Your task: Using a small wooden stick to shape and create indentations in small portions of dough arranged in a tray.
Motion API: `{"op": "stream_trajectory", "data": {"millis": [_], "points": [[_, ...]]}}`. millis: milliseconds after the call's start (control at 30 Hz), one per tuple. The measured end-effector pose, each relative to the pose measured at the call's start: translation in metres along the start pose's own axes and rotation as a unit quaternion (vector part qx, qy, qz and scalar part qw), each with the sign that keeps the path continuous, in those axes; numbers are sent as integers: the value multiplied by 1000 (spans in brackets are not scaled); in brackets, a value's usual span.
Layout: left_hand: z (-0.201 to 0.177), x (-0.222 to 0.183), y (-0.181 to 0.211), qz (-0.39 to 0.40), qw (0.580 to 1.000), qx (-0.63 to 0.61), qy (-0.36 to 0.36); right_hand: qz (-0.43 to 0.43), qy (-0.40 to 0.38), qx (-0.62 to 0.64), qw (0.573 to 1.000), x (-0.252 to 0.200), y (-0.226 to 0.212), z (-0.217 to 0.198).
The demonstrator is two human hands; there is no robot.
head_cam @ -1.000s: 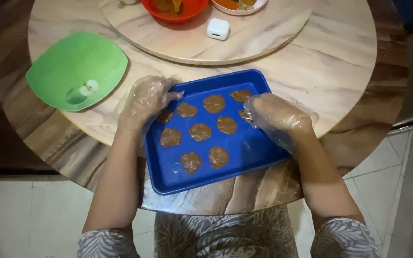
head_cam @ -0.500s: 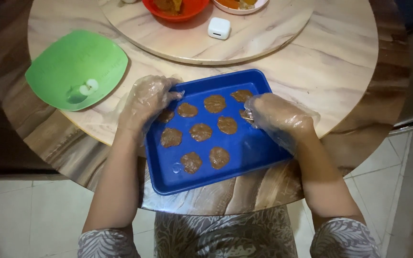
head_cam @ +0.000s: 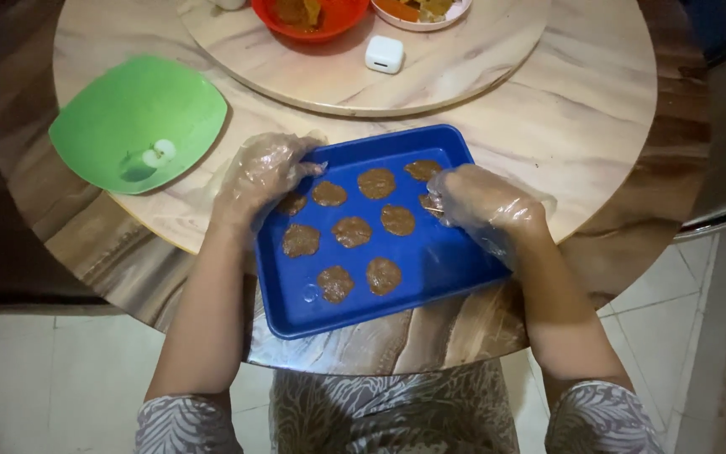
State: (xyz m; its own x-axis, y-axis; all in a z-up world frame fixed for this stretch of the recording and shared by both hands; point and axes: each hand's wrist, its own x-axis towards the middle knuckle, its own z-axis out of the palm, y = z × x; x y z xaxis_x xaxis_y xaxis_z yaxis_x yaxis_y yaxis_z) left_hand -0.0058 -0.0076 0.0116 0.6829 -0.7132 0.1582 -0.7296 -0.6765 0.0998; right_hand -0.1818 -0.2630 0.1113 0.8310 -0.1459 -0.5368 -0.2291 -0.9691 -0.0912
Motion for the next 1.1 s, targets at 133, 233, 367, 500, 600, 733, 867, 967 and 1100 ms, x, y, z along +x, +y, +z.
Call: {"op": "stream_trajectory", "data": {"millis": [133,233,367,500,600,733,867,967,1100], "points": [[18,9,-11,2,1000,-9,2,-31,-6,-9,999,3,3,4],[21,15,-18,7,1000,22,20,-54,43,-3,998,24,10,7],[30,16,-25,35,997,40,51,-31,31,-7,999,14,2,0],[27,8,-30,45,993,11,113,-44,40,22,998,22,11,6],[31,6,-31,63,984,-63,157,-76,63,21,995,34,22,18],[12,9,-16,-22,958,-244,149,-134,100,13,986,27,17,0],[16,2,-20,35,979,-143,139,-119,69,29,990,26,25,18],[34,7,-30,52,983,-66,163,-117,80,-6,990,34,29,21],[38,12,-32,55,984,25,165,-92,76,-16,993,38,30,17]]}}
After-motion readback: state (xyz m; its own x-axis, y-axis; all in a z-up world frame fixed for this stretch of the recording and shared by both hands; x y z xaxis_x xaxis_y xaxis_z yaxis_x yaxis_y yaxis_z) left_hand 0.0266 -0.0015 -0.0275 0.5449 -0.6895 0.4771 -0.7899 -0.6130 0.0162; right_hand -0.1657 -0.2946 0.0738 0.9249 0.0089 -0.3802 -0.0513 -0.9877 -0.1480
